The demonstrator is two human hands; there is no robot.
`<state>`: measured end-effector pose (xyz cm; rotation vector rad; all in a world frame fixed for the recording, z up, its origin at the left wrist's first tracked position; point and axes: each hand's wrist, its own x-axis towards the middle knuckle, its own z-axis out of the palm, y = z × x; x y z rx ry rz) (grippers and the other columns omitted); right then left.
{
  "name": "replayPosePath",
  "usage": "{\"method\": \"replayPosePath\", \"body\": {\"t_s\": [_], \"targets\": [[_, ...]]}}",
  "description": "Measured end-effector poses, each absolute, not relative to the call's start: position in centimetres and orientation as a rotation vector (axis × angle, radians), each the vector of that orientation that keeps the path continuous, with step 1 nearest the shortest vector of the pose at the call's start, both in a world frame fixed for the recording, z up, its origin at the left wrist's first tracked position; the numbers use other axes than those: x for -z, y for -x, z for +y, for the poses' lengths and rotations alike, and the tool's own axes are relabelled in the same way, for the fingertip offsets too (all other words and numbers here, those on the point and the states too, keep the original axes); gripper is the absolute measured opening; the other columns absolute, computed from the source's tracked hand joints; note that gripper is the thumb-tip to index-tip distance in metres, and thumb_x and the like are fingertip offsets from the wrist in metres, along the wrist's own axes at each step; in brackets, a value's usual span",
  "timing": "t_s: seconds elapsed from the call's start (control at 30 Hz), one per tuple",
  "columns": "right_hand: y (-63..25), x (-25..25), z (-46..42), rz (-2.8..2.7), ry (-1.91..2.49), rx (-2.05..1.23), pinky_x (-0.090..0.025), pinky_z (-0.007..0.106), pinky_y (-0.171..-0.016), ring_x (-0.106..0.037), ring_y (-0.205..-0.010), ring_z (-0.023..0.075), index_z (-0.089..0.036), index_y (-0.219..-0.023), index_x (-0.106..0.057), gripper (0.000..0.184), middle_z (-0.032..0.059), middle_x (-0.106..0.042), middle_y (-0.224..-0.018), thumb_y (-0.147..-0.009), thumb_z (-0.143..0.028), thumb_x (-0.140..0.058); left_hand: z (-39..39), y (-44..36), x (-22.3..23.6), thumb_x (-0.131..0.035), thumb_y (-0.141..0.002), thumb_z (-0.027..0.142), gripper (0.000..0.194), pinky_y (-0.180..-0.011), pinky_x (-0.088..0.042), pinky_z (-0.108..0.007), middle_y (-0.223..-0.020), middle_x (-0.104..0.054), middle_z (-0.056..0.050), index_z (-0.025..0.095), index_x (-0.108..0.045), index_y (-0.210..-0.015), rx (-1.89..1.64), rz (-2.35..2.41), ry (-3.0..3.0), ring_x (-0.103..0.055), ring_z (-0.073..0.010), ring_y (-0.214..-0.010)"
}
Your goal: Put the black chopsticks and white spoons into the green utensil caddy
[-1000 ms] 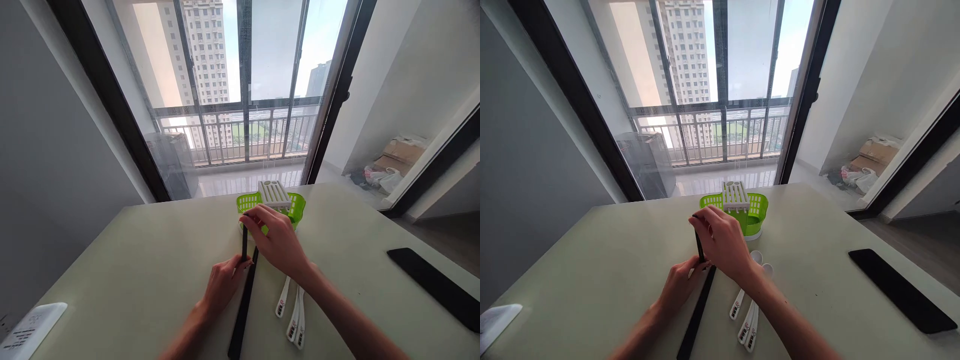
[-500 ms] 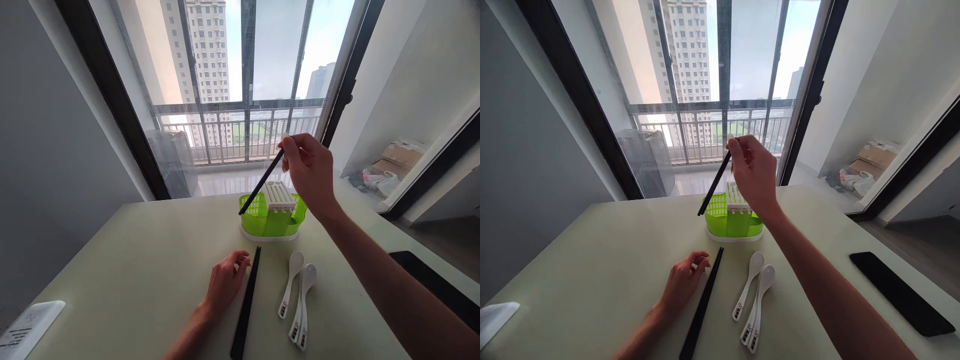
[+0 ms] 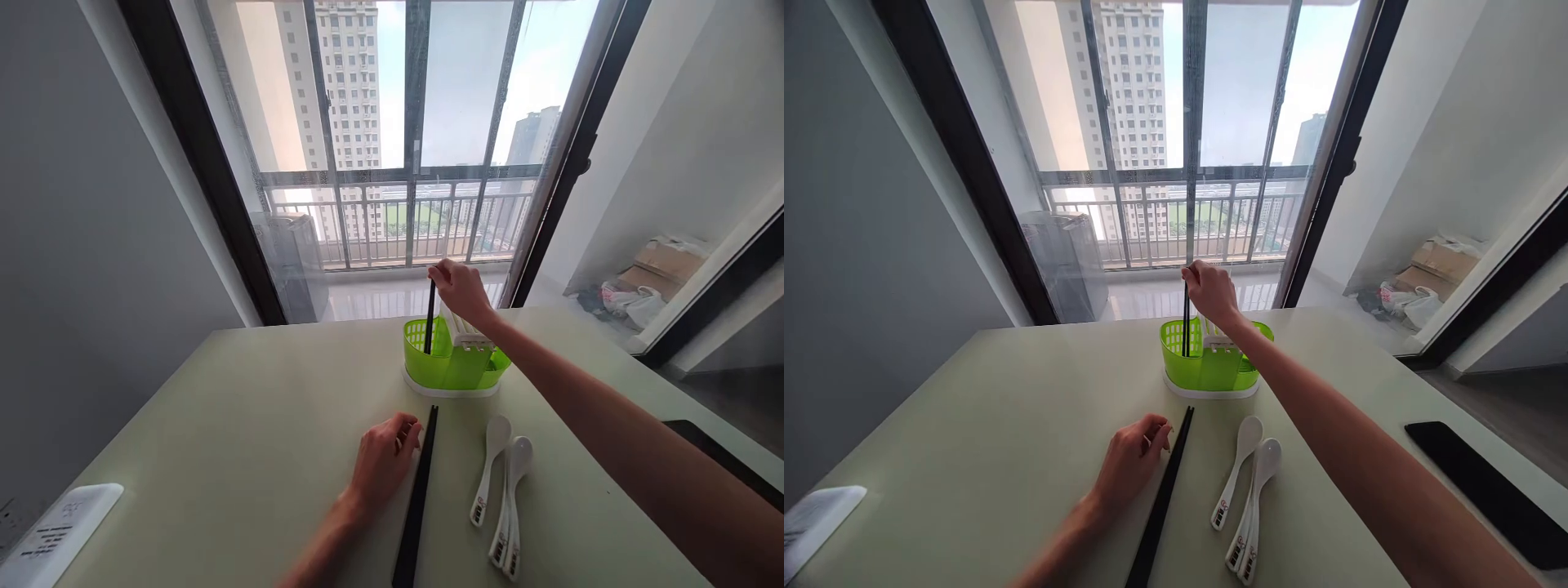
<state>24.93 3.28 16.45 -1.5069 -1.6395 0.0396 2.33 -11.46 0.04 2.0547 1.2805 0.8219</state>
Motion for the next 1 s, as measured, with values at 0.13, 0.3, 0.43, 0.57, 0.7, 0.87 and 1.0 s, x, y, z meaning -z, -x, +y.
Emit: {"method": "replayPosePath", "body": {"t_s": [0.13,0.3,0.43,0.57,0.7,0.87,1.0], "targets": [[-25.1,-15.8,4.3,-1.655,1.605,-0.101,-0.059,0.043,-0.089,-0.069,-0.103,0.0219,-0.017,-0.126,-0.065,0.034,0.0084,-0.068,-0.124,-0.101,-0.04,-0.065,-11.6,-2.5,-0.3,-0.049,-0.104,0.039,0.027,-0.065,-0.044,-0.025,-0.079,-0.076,0.003,0.024,-0.069,-0.095,-0.793,1.303,-2.094,-0.064,-0.0132,-0.064],[-25.4,-16.3,3.6,-1.585,1.605,-0.034,-0.055,0.041,-0.08,-0.068,-0.085,0.0239,-0.015,-0.117,-0.064,0.025,0.0068,-0.073,-0.091,-0.098,-0.032,-0.063,-11.7,-2.6,-0.4,-0.047,-0.104,0.038,0.029,-0.064,-0.043,-0.026,-0.075,-0.074,0.003,0.024,-0.069,-0.094,-0.775,1.309,-2.139,-0.062,-0.0135,-0.063],[-25.2,-17.9,0.4,-1.559,1.486,0.057,-0.05,0.037,-0.072,-0.066,-0.079,0.023,-0.018,-0.133,-0.05,0.041,0.007,-0.071,-0.096,-0.096,-0.034,-0.06,-11.7,-2.4,-0.4,-0.047,-0.105,0.039,0.028,-0.064,-0.043,-0.027,-0.074,-0.071,0.003,0.023,-0.067,-0.094,-0.738,1.314,-2.228,-0.061,-0.0138,-0.063],[-24.9,-18.5,-5.6,-1.691,1.324,0.032,-0.05,0.03,-0.068,-0.067,-0.078,0.0184,-0.023,-0.125,-0.053,0.031,0.0004,-0.07,-0.089,-0.096,-0.032,-0.058,-11.8,-2.4,-0.4,-0.063,-0.097,0.039,0.019,-0.069,-0.045,-0.029,-0.073,-0.068,0.002,0.022,-0.063,-0.089,-0.629,1.274,-2.399,-0.062,-0.0163,-0.067],[-25.5,-16.0,-12.9,-1.878,1.205,-0.092,-0.051,0.027,-0.067,-0.066,-0.077,0.0157,-0.026,-0.123,-0.056,0.022,-0.001,-0.069,-0.087,-0.101,-0.031,-0.055,-11.9,-2.3,-0.3,-0.07,-0.093,0.037,0.019,-0.076,-0.048,-0.032,-0.083,-0.071,-0.001,0.022,-0.061,-0.088,-0.572,1.226,-2.532,-0.065,-0.0195,-0.077],[-27.4,-9.1,-19.5,-1.817,1.391,-0.375,-0.052,0.025,-0.066,-0.065,-0.072,0.0141,-0.029,-0.123,-0.057,0.02,-0.0027,-0.068,-0.085,-0.105,-0.037,-0.05,-11.8,-2.2,-0.1,-0.066,-0.098,0.04,0.021,-0.077,-0.049,-0.033,-0.088,-0.073,-0.001,0.023,-0.059,-0.089,-0.581,1.221,-2.562,-0.066,-0.0199,-0.08],[-29.4,-3.6,-22.1,-1.589,1.555,-0.551,-0.051,0.026,-0.059,-0.066,-0.07,0.0162,-0.028,-0.124,-0.058,0.03,-0.0013,-0.07,-0.084,-0.104,-0.048,-0.051,-11.8,-2.3,-0.2,-0.057,-0.103,0.042,0.026,-0.078,-0.049,-0.033,-0.089,-0.072,-0.001,0.023,-0.058,-0.086,-0.632,1.227,-2.541,-0.065,-0.0186,-0.08]]}}
